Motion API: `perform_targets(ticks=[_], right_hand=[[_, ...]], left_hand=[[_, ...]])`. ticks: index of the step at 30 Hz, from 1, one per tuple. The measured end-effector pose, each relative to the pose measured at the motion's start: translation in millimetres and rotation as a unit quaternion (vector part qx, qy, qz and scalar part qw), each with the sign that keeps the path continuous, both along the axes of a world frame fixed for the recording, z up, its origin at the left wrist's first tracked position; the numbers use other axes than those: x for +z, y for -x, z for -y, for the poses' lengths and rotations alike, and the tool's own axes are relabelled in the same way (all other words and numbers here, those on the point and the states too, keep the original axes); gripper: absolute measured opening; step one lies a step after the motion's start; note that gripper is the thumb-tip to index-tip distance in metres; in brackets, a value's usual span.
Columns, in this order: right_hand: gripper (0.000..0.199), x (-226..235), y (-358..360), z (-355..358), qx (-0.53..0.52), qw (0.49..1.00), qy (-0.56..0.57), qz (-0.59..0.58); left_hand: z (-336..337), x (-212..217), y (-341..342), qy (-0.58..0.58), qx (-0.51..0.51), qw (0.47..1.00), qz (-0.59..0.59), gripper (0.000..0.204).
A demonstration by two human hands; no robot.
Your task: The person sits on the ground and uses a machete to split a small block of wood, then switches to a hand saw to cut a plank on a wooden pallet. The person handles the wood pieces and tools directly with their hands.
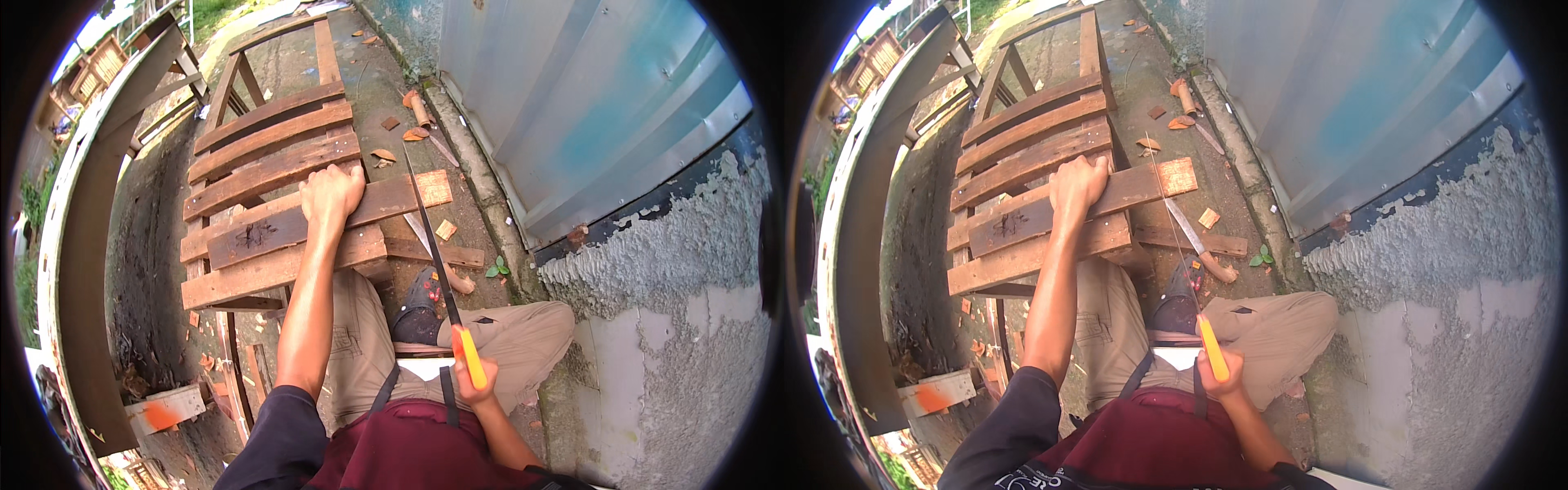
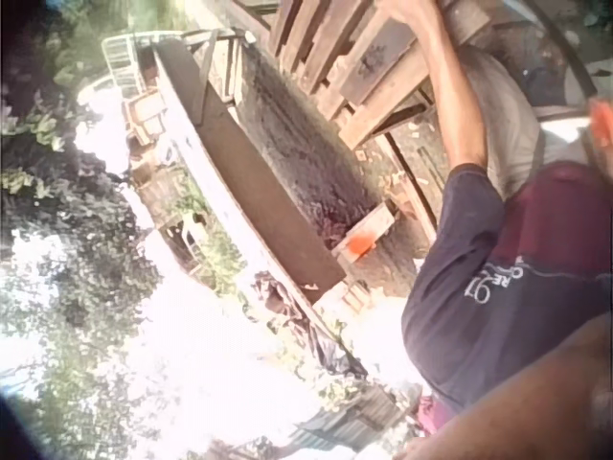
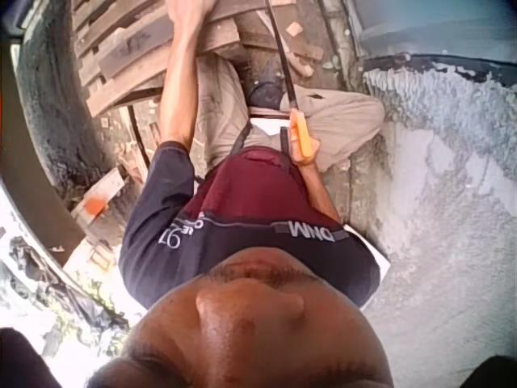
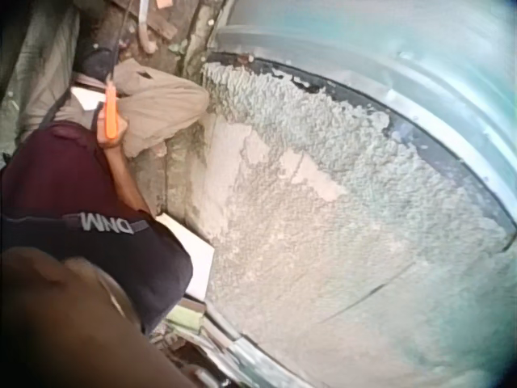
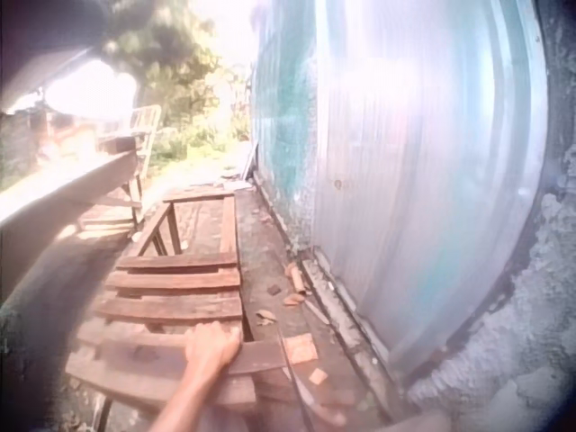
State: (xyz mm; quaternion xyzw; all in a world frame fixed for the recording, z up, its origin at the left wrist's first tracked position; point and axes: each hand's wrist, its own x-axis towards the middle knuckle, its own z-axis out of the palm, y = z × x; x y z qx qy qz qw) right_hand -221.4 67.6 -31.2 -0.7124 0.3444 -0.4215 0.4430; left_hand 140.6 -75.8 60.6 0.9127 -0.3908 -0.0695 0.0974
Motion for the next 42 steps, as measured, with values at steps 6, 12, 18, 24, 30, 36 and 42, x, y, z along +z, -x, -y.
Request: perform_targets(ticks=[6, 12, 18, 24, 30, 36, 42], right_hand=[[0.030, 60.6, -138.2, 141.0, -0.046, 0.993, -0.052, 0.094], [0.011, 0.3, -1.2, -10.3, 0.014, 0.999, 0.033, -0.019], [0.008, 42.0, -41.6, 38.4, 0.003, 0.999, -0.038, 0.010], [0.016, 63.6, -111.3, 115.9, -0.017, 0.997, -0.061, 0.044], [0.008, 37.4, 16.3, -35.5, 0.014, 1.000, -0.017, -0.018], [0.013, 65.1, -86.0, 82.2, -0.002, 0.996, -0.081, 0.027], [0.013, 68.9, -80.2, 66.2, -0.001, 0.998, -0.059, 0.027]], left_hand=[[10.8, 7.0, 0.0, 0.007, -0.024, 1.000, -0.004, 0.065], [1.6, 3.8, 0.5, -0.016, -0.002, 1.000, -0.006, 0.063], [10.6, -2.1, -1.5, 0.004, 0.005, 1.000, 0.015, 0.065], [12.2, 5.1, -1.8, -0.006, -0.007, 1.000, -0.002, 0.064], [4.9, 5.3, 2.9, -0.020, 0.011, 1.000, -0.003, 0.064], [12.4, -2.4, 0.0, -0.016, -0.006, 1.000, 0.019, 0.066], [11.9, 3.8, -8.1, -0.032, -0.001, 0.999, -0.013, 0.066]])
